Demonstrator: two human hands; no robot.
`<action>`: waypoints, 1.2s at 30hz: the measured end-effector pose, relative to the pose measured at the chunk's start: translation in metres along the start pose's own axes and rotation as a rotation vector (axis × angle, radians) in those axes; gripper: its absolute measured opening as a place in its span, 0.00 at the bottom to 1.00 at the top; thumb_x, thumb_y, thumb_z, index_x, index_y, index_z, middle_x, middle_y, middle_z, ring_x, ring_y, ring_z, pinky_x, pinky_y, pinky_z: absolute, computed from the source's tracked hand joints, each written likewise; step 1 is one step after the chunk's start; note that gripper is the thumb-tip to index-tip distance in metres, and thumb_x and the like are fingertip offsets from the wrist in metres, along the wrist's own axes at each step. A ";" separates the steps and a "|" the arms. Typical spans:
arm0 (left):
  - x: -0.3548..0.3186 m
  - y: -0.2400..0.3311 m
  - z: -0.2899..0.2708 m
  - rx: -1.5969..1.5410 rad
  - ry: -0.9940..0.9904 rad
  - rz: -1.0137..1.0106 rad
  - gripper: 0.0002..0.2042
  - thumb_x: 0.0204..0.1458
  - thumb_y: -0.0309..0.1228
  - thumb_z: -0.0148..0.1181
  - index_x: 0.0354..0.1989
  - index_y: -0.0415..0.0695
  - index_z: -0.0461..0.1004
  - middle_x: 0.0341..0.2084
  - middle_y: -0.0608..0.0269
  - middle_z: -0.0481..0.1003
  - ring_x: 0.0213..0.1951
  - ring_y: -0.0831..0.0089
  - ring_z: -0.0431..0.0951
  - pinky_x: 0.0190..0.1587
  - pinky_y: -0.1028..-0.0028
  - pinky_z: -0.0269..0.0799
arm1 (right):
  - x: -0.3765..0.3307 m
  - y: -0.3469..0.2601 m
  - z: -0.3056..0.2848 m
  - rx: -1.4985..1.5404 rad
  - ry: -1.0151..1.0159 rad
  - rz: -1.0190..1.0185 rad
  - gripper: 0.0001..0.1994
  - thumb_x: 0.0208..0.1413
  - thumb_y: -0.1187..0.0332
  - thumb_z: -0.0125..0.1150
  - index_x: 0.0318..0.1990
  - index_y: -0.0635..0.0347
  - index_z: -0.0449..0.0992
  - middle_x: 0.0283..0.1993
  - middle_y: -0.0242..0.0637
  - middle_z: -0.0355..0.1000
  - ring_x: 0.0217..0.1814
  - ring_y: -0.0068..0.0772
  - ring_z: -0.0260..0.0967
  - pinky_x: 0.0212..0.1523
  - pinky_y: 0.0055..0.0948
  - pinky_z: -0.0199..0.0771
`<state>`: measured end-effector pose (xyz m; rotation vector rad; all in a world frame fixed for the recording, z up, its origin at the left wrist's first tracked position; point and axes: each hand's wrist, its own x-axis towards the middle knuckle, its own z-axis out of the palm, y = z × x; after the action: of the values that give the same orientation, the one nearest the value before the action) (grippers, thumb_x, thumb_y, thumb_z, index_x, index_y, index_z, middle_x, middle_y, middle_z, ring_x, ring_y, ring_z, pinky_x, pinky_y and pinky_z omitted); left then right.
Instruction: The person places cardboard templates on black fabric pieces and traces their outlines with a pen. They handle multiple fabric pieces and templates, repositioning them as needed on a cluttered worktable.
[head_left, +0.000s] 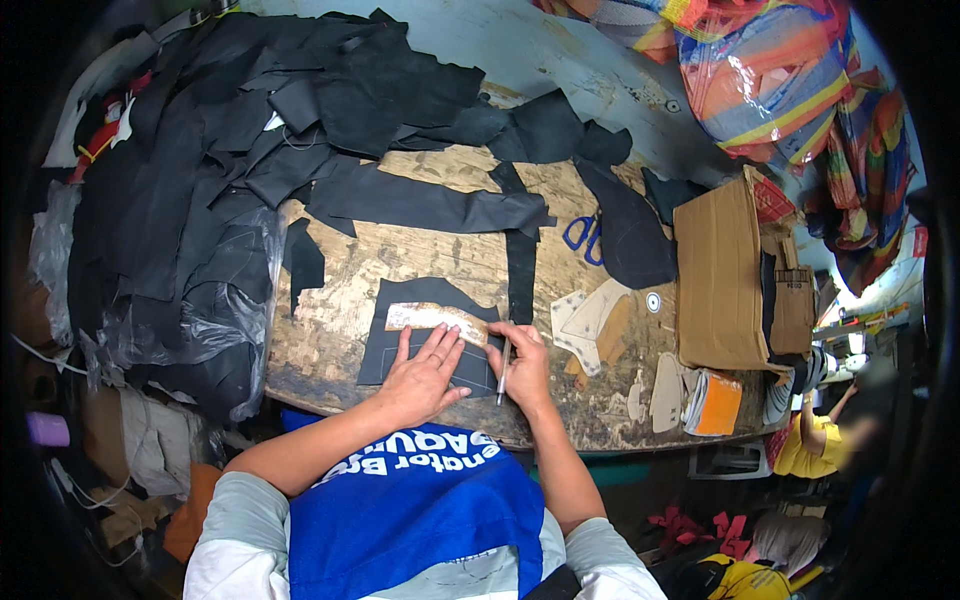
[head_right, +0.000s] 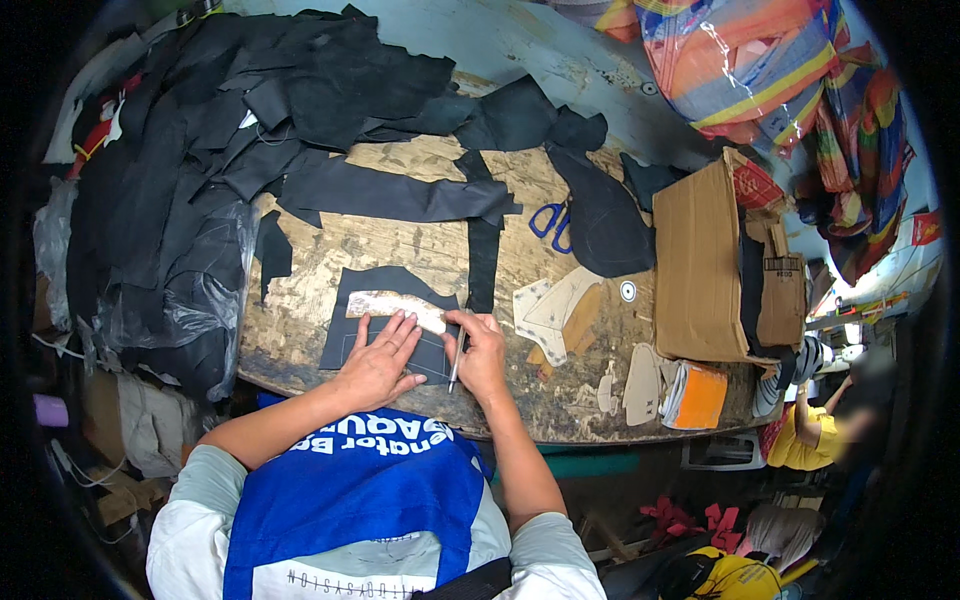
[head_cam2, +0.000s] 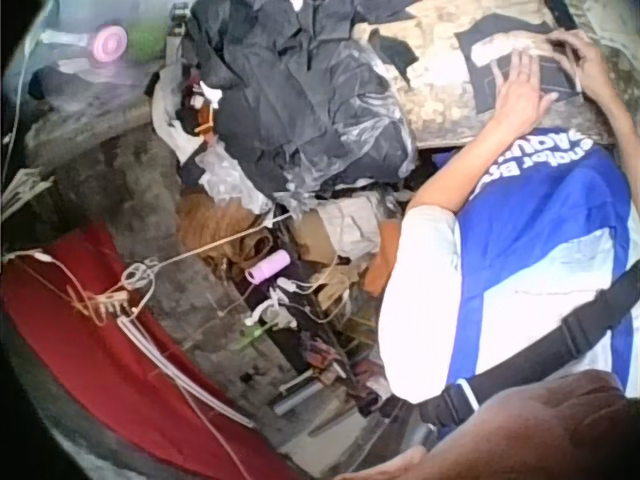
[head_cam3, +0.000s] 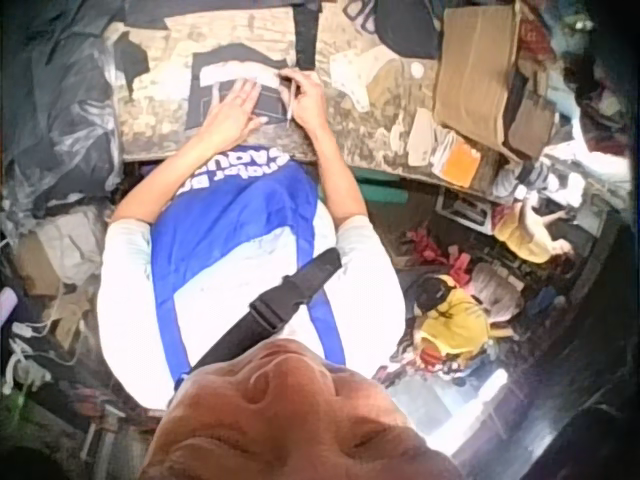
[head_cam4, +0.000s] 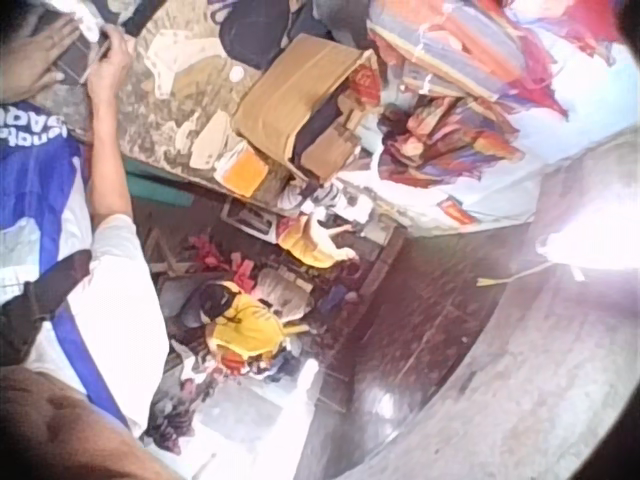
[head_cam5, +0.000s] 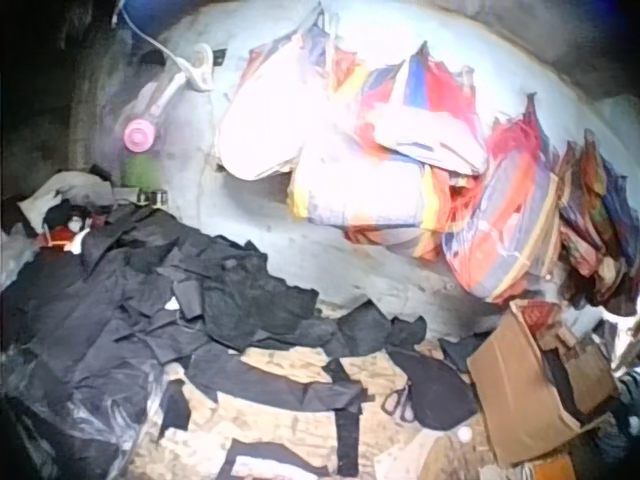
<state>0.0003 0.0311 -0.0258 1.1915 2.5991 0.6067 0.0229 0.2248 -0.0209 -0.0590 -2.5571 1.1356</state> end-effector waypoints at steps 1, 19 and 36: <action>0.000 0.000 0.000 0.023 -0.003 0.002 0.36 0.55 0.51 0.49 0.63 0.35 0.53 0.65 0.47 0.50 0.69 0.57 0.43 0.63 0.39 0.34 | 0.002 -0.001 -0.001 0.035 -0.001 0.041 0.11 0.47 0.74 0.64 0.40 0.58 0.77 0.35 0.39 0.75 0.38 0.36 0.71 0.41 0.29 0.70; -0.002 -0.007 -0.004 0.038 -0.203 0.052 0.38 0.53 0.57 0.46 0.62 0.37 0.55 0.59 0.42 0.60 0.64 0.47 0.52 0.61 0.35 0.27 | 0.058 -0.070 0.070 0.292 -0.465 -0.111 0.07 0.50 0.72 0.61 0.29 0.70 0.77 0.31 0.45 0.75 0.30 0.42 0.73 0.33 0.32 0.72; 0.000 -0.003 -0.013 0.009 -0.128 0.029 0.42 0.51 0.58 0.49 0.64 0.34 0.50 0.64 0.46 0.52 0.67 0.54 0.44 0.62 0.37 0.35 | 0.068 -0.059 0.050 -0.020 -0.180 -0.029 0.07 0.48 0.71 0.61 0.26 0.68 0.77 0.24 0.46 0.75 0.24 0.45 0.74 0.27 0.30 0.73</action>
<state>-0.0060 0.0259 -0.0159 1.2299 2.4856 0.5069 -0.0514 0.1607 0.0110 0.0792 -2.7166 1.1520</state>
